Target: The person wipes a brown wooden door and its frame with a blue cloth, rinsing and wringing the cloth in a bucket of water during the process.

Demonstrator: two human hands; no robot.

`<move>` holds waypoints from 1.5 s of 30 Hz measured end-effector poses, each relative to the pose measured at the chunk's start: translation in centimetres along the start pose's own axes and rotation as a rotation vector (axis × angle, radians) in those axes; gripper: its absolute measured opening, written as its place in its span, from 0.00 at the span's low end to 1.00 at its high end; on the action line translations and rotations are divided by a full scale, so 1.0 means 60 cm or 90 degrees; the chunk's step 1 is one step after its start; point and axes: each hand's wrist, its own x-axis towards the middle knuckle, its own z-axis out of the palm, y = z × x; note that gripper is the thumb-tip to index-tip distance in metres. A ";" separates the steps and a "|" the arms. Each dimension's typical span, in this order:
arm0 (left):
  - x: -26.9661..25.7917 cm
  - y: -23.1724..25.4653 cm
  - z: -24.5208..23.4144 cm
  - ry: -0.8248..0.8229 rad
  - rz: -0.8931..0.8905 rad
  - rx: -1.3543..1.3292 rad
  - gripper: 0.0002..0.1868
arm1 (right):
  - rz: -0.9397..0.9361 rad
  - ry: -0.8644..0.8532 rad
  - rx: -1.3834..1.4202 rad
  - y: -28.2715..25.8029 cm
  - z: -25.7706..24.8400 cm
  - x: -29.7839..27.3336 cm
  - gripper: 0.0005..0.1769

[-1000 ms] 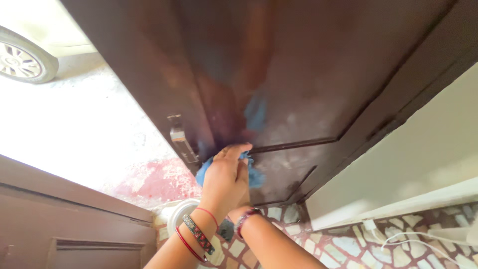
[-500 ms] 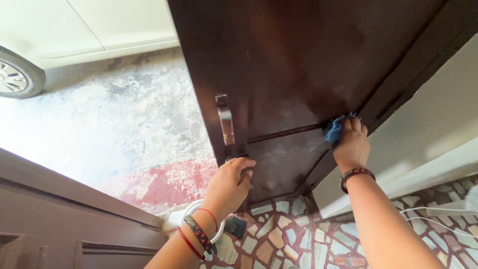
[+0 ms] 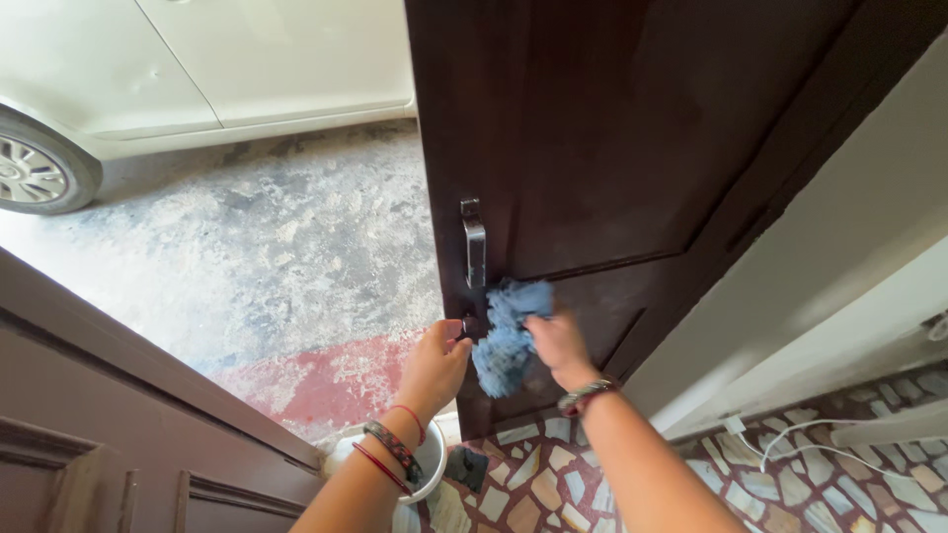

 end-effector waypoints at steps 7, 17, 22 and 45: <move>-0.034 0.029 0.019 -0.131 0.165 -0.251 0.32 | 0.237 -0.027 0.517 -0.021 -0.052 -0.062 0.12; -0.055 -0.075 0.079 -0.107 0.128 -0.076 0.22 | 0.095 -0.232 0.036 0.024 -0.113 -0.072 0.22; -0.044 -0.115 0.088 -0.191 -0.089 -0.343 0.23 | -0.057 -0.347 -0.160 0.005 -0.058 -0.089 0.36; -0.005 0.012 0.062 -0.154 0.049 -0.015 0.21 | -0.234 -0.194 -0.197 -0.057 -0.030 -0.017 0.13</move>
